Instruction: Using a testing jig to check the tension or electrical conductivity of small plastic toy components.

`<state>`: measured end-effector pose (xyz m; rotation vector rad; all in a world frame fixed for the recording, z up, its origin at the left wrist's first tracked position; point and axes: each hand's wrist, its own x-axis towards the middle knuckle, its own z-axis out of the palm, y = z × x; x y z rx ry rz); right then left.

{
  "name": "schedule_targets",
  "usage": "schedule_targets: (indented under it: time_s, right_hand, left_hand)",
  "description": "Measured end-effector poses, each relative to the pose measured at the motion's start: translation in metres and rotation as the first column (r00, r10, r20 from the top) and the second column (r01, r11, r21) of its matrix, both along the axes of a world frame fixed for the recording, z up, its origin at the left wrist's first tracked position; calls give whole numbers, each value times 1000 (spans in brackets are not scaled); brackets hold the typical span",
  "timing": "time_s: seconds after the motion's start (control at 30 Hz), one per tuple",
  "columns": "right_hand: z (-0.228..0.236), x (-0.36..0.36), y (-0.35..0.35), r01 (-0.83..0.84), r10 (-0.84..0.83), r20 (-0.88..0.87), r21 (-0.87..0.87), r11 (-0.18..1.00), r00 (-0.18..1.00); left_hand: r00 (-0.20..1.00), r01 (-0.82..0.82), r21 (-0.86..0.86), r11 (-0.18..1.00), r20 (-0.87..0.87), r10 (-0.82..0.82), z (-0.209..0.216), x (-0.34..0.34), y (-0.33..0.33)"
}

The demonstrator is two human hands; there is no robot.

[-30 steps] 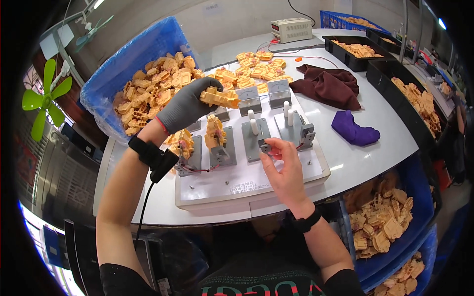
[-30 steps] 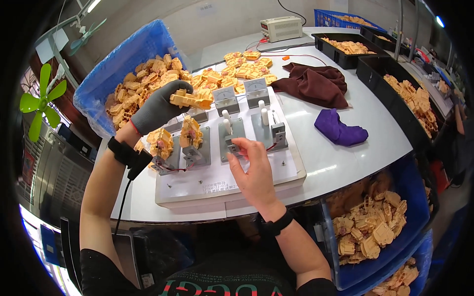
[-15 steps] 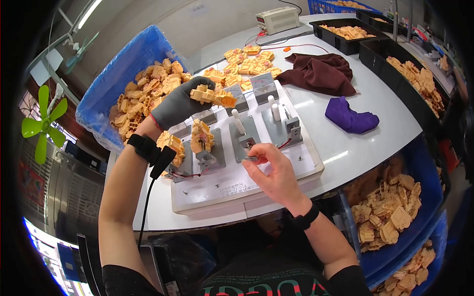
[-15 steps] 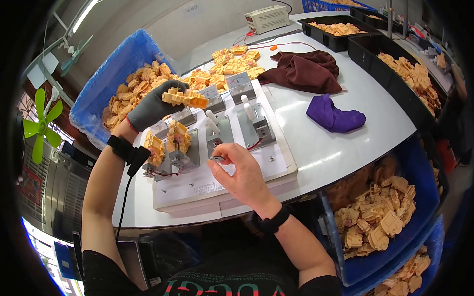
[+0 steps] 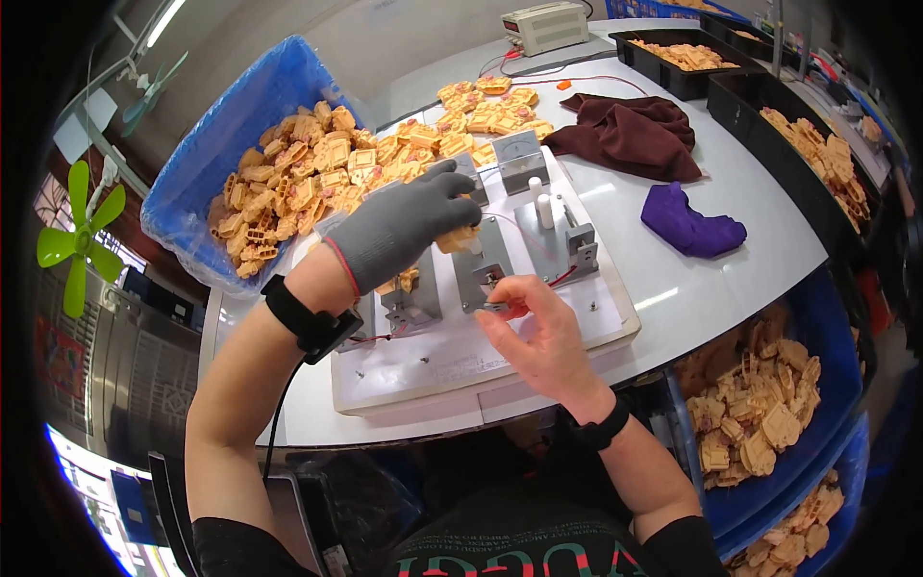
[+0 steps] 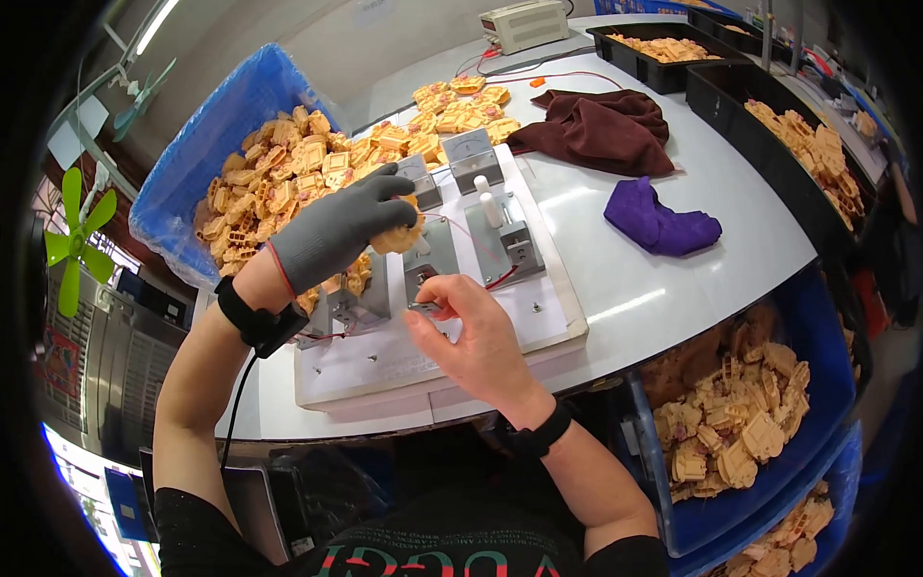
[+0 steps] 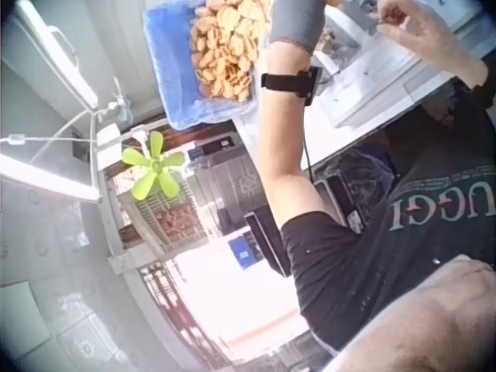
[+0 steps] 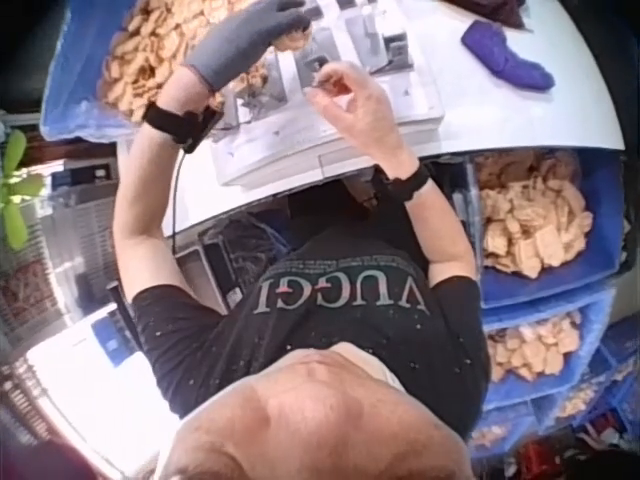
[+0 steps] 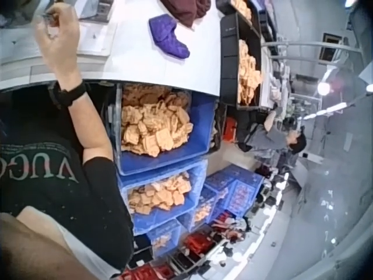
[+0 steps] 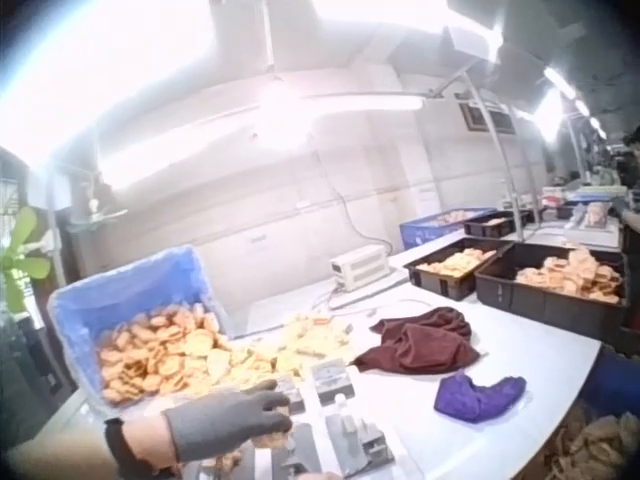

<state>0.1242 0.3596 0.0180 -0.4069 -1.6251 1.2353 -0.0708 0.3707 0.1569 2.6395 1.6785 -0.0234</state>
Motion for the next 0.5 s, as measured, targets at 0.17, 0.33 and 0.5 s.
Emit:
schedule_targets:
  time_s: [0.17, 0.33, 0.5]
  right_hand:
    - [1, -2, -4, -8, 8, 3, -5, 1000, 1000]
    - [-2, -11, -7, 161, -170, 63, 129, 978, 983]
    - [-11, -5, -2, 240, -241, -6, -64, 969, 971]
  left_hand:
    - [1000, 27, -71, 997, 17, -26, -24, 8, -4]
    - [991, -102, -7, 995, 85, 102, -8, -10, -27]
    - [879, -418, 167, 893, 320, 352, 14, -88, -103]
